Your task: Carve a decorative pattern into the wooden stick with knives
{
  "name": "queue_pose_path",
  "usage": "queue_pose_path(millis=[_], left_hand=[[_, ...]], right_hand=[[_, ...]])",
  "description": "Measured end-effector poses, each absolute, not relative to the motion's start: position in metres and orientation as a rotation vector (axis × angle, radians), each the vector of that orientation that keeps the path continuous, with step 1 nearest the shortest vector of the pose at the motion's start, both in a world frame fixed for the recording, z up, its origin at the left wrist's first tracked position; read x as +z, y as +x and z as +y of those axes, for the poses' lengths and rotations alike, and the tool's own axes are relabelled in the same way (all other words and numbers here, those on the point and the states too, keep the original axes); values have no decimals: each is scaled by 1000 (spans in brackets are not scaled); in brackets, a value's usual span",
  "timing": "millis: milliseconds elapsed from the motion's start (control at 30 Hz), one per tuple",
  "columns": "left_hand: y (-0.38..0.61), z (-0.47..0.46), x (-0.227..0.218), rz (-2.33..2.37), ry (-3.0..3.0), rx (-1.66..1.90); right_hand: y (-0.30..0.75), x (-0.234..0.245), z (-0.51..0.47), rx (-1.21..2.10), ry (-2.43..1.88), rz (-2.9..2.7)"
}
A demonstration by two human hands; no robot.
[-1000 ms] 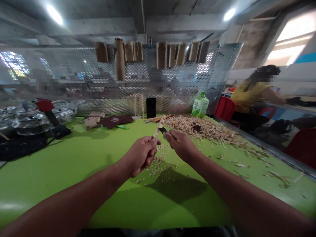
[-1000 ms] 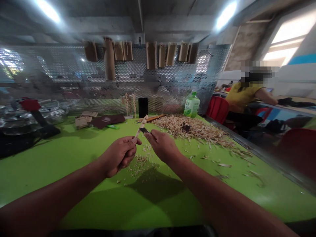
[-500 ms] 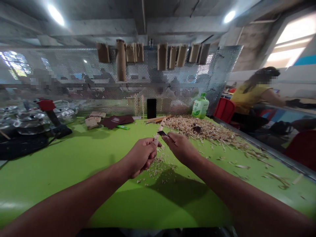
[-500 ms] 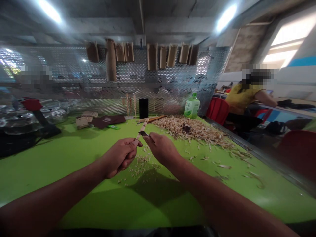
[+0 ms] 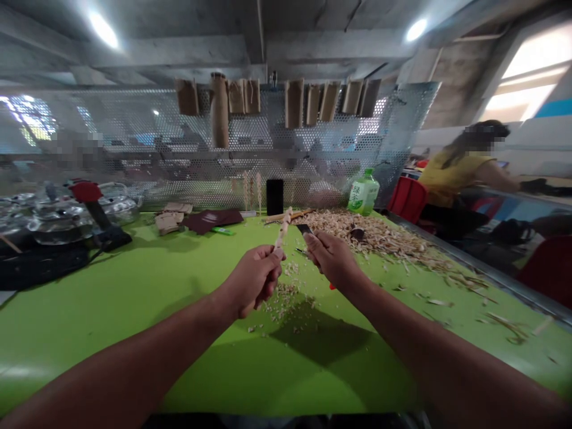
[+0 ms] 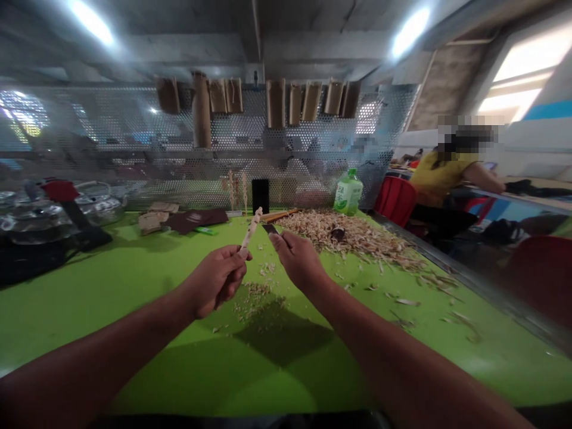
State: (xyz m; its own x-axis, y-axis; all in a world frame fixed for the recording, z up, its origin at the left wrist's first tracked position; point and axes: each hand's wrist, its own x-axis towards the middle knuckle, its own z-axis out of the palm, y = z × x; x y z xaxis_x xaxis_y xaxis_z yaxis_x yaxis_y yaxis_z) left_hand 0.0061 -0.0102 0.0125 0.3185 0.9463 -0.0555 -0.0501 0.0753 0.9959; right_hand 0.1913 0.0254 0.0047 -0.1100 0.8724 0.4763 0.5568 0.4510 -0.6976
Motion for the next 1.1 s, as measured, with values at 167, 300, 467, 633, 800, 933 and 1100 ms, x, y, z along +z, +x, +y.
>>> queue_pose_path(millis=[167,300,467,633,800,933,1100], left_hand=[[6,-12,11,943,1314,905],[8,-16,15,948,1319,896],[9,-19,17,932,1339,888],[9,-22,20,945,1400,874],[9,-23,23,974,1394,867],[7,-22,23,1023,1461,809],[6,-21,24,1082,1501,768]], right_hand=[[192,4,25,331,-1234,-1861],[190,0,24,323,-1235,-1891],[190,-1,24,364,-1241,-1901],[189,3,21,400,-1226,-1936],[189,7,18,393,-1234,-1961],[189,7,17,364,-1248,-2003],[186,5,17,375,-1253,-2003]])
